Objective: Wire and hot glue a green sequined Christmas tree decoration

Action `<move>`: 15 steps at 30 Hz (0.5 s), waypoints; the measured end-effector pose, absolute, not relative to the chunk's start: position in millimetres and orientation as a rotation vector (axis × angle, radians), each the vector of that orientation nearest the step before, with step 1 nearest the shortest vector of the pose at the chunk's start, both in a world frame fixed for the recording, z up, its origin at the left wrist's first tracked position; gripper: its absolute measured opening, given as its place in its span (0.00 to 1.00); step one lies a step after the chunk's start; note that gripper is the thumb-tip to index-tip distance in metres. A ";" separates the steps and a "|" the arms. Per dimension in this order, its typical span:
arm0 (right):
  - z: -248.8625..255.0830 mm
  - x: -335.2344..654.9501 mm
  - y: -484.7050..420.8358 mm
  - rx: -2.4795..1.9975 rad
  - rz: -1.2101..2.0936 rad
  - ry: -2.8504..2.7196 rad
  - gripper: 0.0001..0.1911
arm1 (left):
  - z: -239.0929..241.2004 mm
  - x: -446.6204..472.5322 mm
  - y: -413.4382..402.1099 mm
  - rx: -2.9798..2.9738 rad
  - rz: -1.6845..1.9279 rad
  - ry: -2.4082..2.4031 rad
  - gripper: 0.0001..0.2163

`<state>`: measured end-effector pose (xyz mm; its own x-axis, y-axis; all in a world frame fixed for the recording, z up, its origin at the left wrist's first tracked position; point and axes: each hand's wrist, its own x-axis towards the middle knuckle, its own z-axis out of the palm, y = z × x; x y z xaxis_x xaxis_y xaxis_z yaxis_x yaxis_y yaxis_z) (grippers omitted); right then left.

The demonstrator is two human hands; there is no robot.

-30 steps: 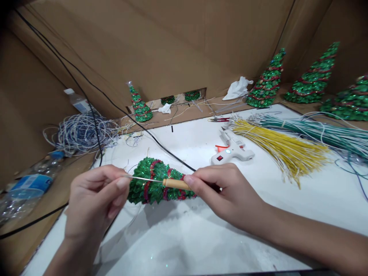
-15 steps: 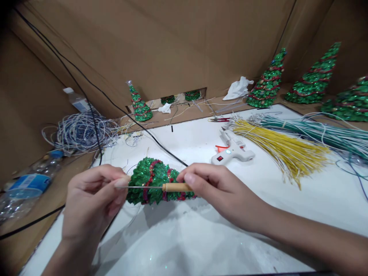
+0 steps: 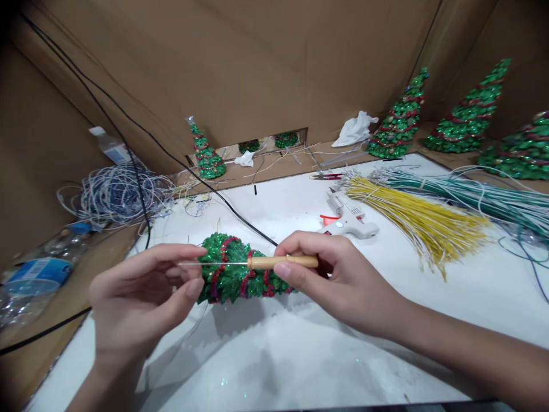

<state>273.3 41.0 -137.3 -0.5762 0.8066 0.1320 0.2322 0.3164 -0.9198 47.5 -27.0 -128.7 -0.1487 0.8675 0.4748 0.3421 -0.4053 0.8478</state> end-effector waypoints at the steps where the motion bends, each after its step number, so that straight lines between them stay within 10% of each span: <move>1: -136.9 273.5 40.9 -0.914 1.217 -2.007 0.12 | -129.5 45.7 -26.6 1.768 1.552 1.352 0.12; 15: -130.4 281.3 47.7 -0.785 0.883 -2.122 0.09 | -120.9 42.8 -22.7 2.104 1.318 1.376 0.06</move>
<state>281.3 47.7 -130.4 -0.5729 0.7340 0.3649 0.2587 0.5843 -0.7692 42.8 -22.7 -120.9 0.1191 0.8407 0.5283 0.5639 -0.4952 0.6609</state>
